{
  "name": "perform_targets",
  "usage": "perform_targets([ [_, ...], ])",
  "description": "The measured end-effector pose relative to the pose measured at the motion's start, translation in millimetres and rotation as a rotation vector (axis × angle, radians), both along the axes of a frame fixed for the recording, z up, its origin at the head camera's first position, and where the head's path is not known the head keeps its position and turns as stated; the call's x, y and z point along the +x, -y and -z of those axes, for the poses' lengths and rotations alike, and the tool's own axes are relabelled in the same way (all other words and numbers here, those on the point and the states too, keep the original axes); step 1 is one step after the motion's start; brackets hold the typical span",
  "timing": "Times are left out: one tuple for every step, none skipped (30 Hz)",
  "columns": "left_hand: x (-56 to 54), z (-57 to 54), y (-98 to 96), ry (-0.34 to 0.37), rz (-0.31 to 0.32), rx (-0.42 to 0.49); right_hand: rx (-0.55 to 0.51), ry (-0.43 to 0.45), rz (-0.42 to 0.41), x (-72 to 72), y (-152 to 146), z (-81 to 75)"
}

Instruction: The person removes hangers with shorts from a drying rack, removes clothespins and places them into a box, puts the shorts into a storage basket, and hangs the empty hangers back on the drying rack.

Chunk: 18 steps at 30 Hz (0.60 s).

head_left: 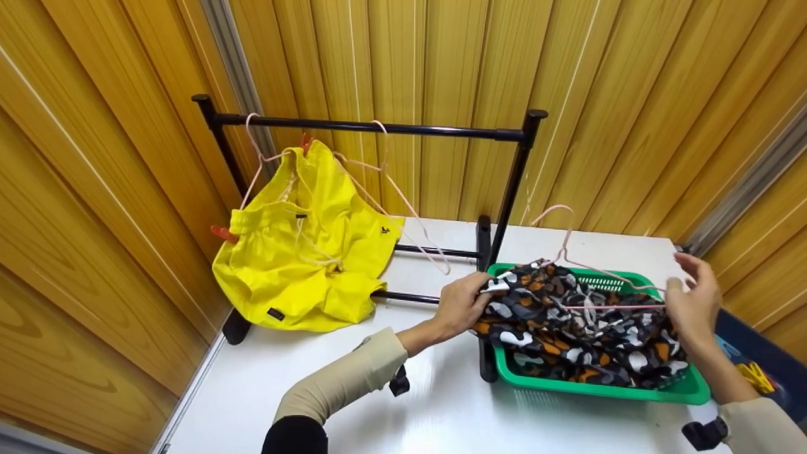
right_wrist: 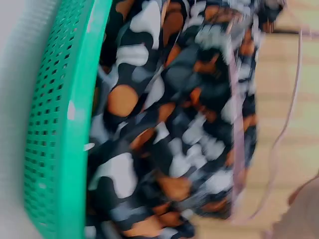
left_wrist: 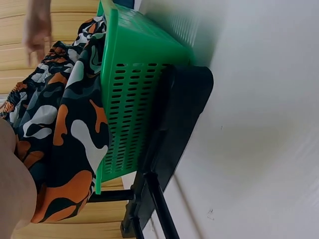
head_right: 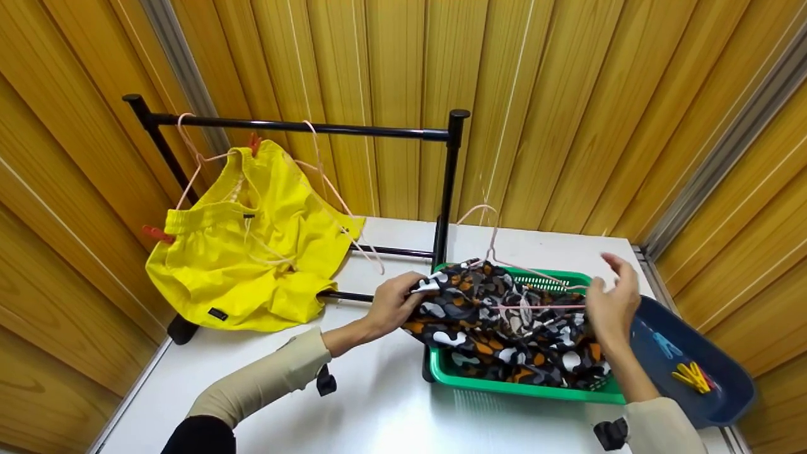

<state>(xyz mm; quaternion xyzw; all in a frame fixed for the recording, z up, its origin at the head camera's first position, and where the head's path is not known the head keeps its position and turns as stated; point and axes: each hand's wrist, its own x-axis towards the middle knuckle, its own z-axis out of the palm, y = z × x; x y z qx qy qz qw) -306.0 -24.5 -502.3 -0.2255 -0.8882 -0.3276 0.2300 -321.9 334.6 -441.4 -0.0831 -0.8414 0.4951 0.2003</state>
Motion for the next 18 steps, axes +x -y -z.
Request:
perform_targets([
  [0.2,0.4,-1.5,-0.012,0.010,-0.003,0.053,-0.067,-0.029,2.4,9.9,-3.4],
  [0.3,0.3,-3.3,-0.029,0.019,-0.006,0.102,-0.127,-0.089,4.6,19.3,-6.0],
  [0.5,-0.5,-5.4,-0.048,0.030,-0.010,0.145,-0.176,-0.163,6.6,29.1,-7.5],
  [0.6,-1.8,-7.6,-0.070,0.042,-0.012,0.184,-0.215,-0.241,8.3,38.0,-7.9],
  [0.5,-3.3,-9.6,-0.098,0.055,-0.016,0.215,-0.237,-0.323,10.7,46.3,-8.2],
  [0.2,-4.8,-11.6,-0.129,0.066,-0.025,0.232,-0.250,-0.396,12.8,54.0,-8.6],
  [-0.5,-6.5,-13.4,-0.158,0.077,-0.035,0.239,-0.251,-0.455,14.5,60.0,-9.0],
  [-1.0,-7.9,-14.7,-0.185,0.084,-0.045,0.239,-0.246,-0.488,15.8,65.0,-10.0],
  [-1.7,-9.1,-15.3,-0.204,0.094,-0.051,0.234,-0.236,-0.497,17.0,69.1,-11.2],
  [-2.3,-10.0,-15.0,-0.214,0.103,-0.051,0.232,-0.227,-0.488,18.0,70.9,-13.2],
  [-3.0,-10.7,-14.1,-0.212,0.104,-0.051,0.217,-0.207,-0.473,18.9,71.7,-16.4],
  [-3.7,-11.5,-12.8,-0.199,0.092,-0.053,0.203,-0.199,-0.439,18.7,71.2,-20.1],
  [-4.2,-12.7,-10.7,-0.173,0.073,-0.054,0.191,-0.187,-0.406,18.5,69.0,-23.6],
  [-4.6,-14.1,-8.3,-0.138,0.049,-0.055,0.185,-0.191,-0.371,17.4,65.5,-26.9],
  [-5.1,-15.6,-5.7,-0.097,0.018,-0.066,0.175,-0.205,-0.340,15.9,60.8,-29.2],
  [-5.4,-17.3,-2.9,-0.057,-0.020,-0.090,0.175,-0.226,-0.304,15.1,55.3,-31.2],
  [-5.8,-19.2,-0.1,-0.014,-0.061,-0.128,0.179,-0.254,-0.273,14.8,49.1,-32.5],
  [-6.5,-21.5,2.5,0.028,-0.096,-0.176,0.196,-0.289,-0.236,14.9,42.5,-33.0],
])
